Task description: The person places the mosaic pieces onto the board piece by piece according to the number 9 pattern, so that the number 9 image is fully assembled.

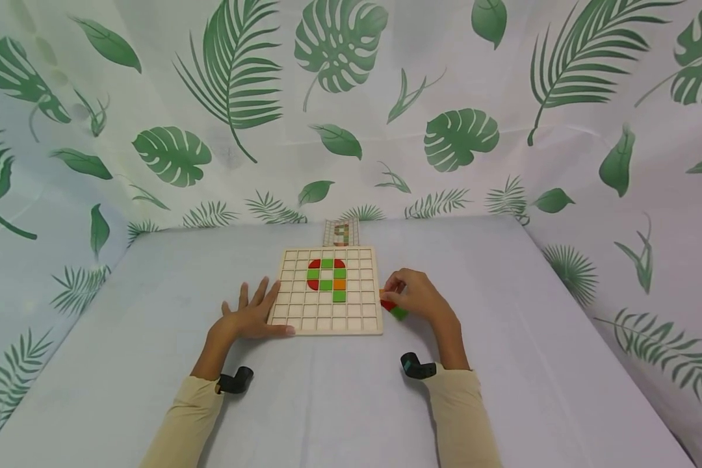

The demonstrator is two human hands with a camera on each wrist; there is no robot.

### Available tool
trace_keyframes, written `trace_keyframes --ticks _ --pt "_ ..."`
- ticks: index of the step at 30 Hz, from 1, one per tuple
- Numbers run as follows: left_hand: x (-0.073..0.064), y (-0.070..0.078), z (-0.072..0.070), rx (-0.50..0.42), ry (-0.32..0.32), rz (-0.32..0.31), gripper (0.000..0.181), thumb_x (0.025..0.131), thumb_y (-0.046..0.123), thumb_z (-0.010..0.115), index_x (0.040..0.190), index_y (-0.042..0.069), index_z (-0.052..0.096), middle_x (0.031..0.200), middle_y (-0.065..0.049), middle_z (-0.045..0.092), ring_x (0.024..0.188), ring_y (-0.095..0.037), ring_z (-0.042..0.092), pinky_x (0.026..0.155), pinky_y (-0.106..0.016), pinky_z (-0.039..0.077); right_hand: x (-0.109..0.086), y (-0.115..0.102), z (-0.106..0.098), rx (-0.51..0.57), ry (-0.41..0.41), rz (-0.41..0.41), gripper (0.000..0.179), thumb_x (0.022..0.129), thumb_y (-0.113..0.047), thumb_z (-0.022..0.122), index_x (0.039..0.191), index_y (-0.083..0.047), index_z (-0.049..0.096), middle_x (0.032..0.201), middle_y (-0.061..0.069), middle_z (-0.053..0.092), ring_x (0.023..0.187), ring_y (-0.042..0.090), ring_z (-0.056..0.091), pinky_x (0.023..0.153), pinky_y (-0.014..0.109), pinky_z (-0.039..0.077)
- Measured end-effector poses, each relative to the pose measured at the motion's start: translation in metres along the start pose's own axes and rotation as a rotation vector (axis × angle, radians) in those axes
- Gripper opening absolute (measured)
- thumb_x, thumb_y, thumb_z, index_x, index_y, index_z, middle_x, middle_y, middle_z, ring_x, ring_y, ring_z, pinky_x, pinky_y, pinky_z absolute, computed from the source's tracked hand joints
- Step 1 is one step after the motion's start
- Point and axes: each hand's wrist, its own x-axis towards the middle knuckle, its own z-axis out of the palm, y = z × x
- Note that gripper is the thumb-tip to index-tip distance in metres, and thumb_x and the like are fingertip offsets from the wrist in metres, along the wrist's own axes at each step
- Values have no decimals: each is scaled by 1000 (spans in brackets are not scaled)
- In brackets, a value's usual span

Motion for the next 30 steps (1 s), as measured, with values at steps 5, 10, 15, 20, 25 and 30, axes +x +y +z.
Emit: trace_keyframes --ticks 5,10,15,20,25,30 --pt "0 1 -2 1 0 -2 114 78 72 63 159 22 0 165 -9 -12 147 -46 -19 107 -78 -1 -7 4 -10 20 -45 28 16 84 -15 76 90 -5 65 83 5 63 78 18 55 68 28 48" --pt "0 2 -4 -2 3 -10 113 78 70 64 159 22 1 165 -10 -11 147 -46 -19 107 -78 -1 -10 11 -14 -19 -102 47 29 79 -22 82 92 -3 63 80 4 60 76 17 51 66 25 47" --pt "0 2 -4 -7 -3 -9 113 79 70 64 159 22 1 165 -9 -11 147 -46 -19 107 -78 -2 -13 11 -16 -78 -115 81 36 73 -30 87 90 -7 66 81 3 60 84 20 47 70 28 42" --pt "0 1 -3 -12 -8 -9 115 77 72 64 159 23 0 165 -8 -13 148 -44 -20 108 -77 -4 -16 7 -18 -132 -128 131 35 71 -36 87 87 -12 67 83 3 59 94 24 44 71 32 37" --pt "0 1 -2 -16 -10 -8 115 77 72 64 159 23 0 166 -7 -13 148 -44 -20 108 -76 -5 -17 8 -18 -171 -138 163 27 73 -33 86 84 -15 69 83 4 57 97 26 43 72 37 36" --pt "-2 4 -3 -13 -5 -7 113 79 69 65 159 21 1 166 -9 -11 147 -46 -19 107 -78 -2 -17 9 -17 -170 -139 169 20 78 -26 82 91 -13 72 91 5 61 101 29 43 78 45 40"
